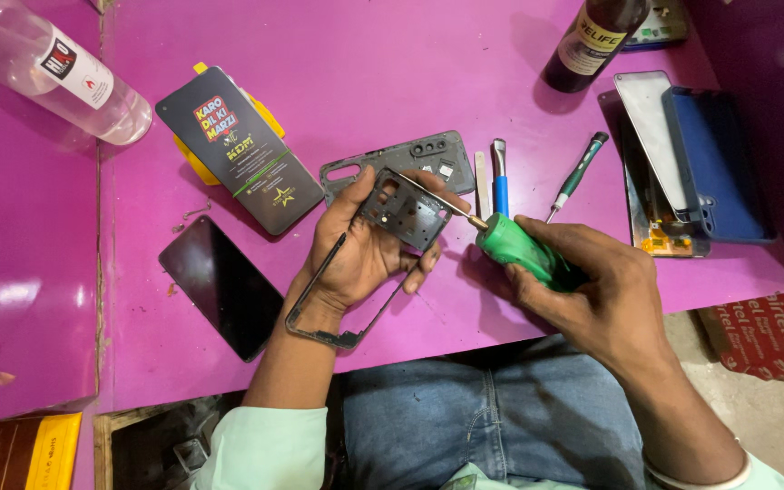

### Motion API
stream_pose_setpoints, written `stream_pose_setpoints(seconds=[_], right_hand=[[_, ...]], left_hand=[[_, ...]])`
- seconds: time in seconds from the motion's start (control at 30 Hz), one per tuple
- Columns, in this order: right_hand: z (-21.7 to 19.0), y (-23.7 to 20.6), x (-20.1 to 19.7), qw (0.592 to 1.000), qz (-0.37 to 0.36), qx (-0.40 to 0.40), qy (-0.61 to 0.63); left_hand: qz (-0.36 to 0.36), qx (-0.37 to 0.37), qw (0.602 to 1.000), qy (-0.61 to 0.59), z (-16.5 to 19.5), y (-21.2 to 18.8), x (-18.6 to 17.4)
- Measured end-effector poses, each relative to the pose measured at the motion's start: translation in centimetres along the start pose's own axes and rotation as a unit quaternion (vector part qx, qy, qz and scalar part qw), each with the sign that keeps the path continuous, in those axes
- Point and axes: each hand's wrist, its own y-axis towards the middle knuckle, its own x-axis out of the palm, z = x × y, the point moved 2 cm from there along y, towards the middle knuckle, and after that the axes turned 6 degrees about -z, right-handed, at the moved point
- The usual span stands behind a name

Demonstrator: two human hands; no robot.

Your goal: The person disassembles a smartphone, removes the back cover, and uses a screwdriver to unscrew components from the phone frame. They handle the battery, internal frame, and screws while working on a pink workbench.

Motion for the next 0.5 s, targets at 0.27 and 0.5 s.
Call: stream_pose_setpoints(seconds=[0.27, 0.5], right_hand=[[-0.1, 0.0, 0.0, 1.000, 0.002, -0.002, -0.006], [-0.2, 0.0, 0.0, 1.000, 0.000, -0.009, -0.008]], left_hand=[[0.023, 0.024, 0.999, 0.015, 0.8, 0.1, 0.5], [0.025, 0.034, 0.999, 0.010, 1.1, -0.1, 0.6]])
